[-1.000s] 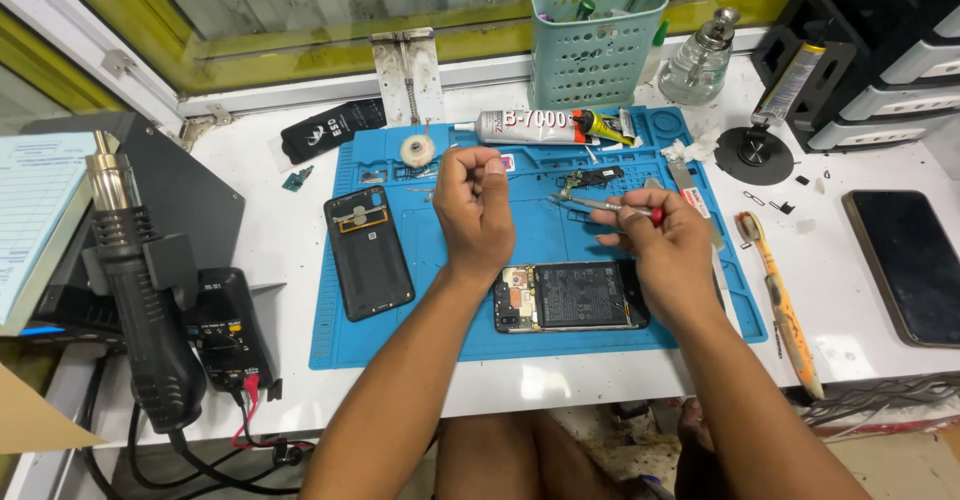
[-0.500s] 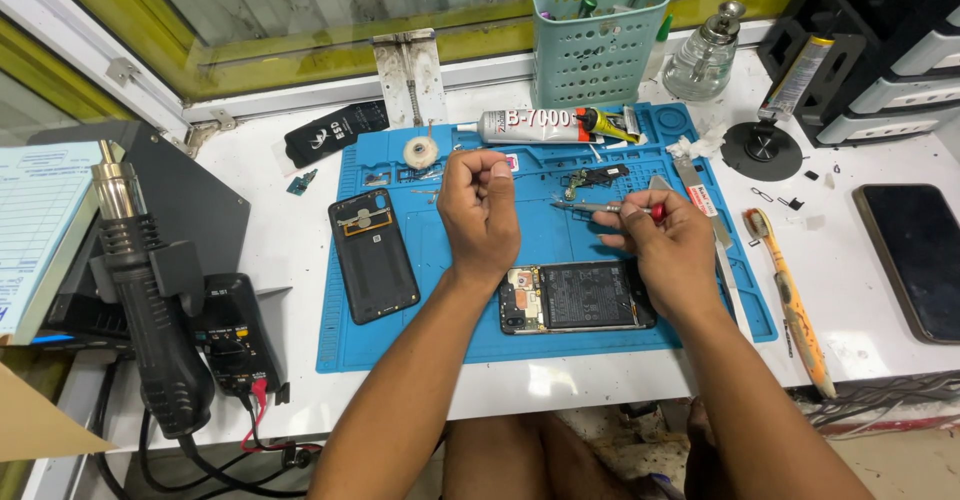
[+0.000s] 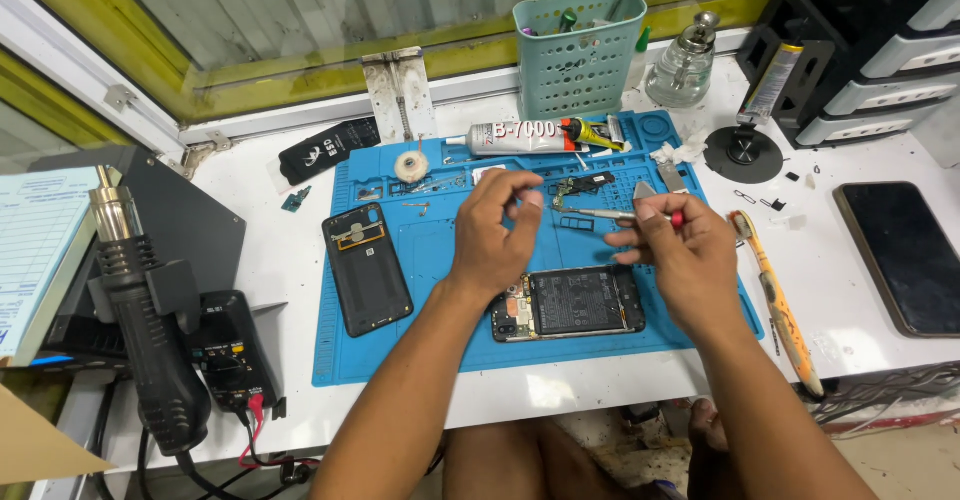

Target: Disassembling a mobile phone to inspect and repair internal components using a precision screwdriver

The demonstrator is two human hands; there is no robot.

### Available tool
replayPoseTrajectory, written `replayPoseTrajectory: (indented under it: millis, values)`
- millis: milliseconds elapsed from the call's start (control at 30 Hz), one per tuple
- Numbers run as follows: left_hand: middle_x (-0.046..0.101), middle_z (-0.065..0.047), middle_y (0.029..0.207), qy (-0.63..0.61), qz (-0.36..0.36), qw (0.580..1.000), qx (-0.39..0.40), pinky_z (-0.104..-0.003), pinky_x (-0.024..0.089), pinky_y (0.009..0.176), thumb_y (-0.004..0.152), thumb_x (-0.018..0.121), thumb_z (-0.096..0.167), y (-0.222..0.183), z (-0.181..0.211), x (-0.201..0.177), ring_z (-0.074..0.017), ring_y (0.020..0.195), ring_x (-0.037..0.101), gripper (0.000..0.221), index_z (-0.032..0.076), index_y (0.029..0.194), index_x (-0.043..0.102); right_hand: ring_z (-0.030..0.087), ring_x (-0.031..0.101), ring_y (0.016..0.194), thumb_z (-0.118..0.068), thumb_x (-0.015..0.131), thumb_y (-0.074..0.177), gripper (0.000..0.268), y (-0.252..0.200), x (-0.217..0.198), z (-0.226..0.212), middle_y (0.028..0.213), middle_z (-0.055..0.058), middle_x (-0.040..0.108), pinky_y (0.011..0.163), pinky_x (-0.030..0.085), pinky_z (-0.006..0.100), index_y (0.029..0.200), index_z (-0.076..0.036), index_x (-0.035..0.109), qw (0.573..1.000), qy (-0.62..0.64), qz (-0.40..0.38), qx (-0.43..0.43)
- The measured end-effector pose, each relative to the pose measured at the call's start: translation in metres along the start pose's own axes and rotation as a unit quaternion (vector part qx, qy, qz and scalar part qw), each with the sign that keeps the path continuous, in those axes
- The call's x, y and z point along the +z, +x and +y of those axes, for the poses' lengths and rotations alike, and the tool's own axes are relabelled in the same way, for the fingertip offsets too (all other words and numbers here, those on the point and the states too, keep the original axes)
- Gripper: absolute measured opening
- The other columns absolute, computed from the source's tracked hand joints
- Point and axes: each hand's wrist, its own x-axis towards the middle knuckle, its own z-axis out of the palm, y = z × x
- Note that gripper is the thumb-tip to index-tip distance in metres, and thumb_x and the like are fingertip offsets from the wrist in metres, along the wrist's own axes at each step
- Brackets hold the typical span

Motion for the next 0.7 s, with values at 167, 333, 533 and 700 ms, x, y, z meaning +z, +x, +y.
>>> replayPoseTrajectory:
  millis: [167,333,533,700]
  values:
    - [0.073,-0.008,0.097,-0.062,-0.072,0.995,0.020,-0.032,0.056,0.071,0.098,0.068,0.022,-0.012,-0.006,0.020,-0.0213,0.080,0.071,0.022,0.010,0.115,0.074,0.029,0.076,0.073,-0.008,0.057,0.109,0.018,-0.009,-0.023,-0.018,0.091,0.027,0.070,0.058,0.066,0.033,0.110,0.010,0.055,0.999,-0.027,0.013,-0.015]
    - [0.070,-0.009,0.103,-0.083,-0.096,0.992,0.010,-0.035,0.056,0.075,0.097,0.072,0.015,-0.016,0.001,0.025,-0.0214,0.084,0.068,0.021,0.010,0.118,0.073,0.023,0.073,0.065,-0.009,0.057,0.109,0.018,-0.015,-0.035,-0.024,0.086,0.025,0.070,0.053,0.064,0.028,0.111,0.009,0.055,0.999,-0.021,0.017,-0.018]
    - [0.073,-0.008,0.096,-0.112,-0.114,0.987,0.013,-0.033,0.059,0.074,0.098,0.073,0.013,-0.019,0.005,0.025,-0.0221,0.086,0.072,0.015,0.010,0.112,0.076,0.025,0.072,0.060,-0.009,0.058,0.109,0.019,-0.020,-0.038,-0.026,0.083,0.027,0.069,0.050,0.063,0.031,0.110,0.010,0.055,0.999,-0.023,0.021,-0.026]
    - [0.077,-0.007,0.094,-0.132,-0.135,0.982,-0.003,-0.032,0.059,0.071,0.099,0.072,0.014,-0.019,0.009,0.024,-0.0198,0.082,0.073,0.013,0.012,0.110,0.080,0.025,0.073,0.065,-0.013,0.055,0.111,0.024,-0.021,-0.038,-0.024,0.086,0.026,0.070,0.053,0.063,0.029,0.117,0.010,0.052,0.998,-0.012,0.030,-0.047]
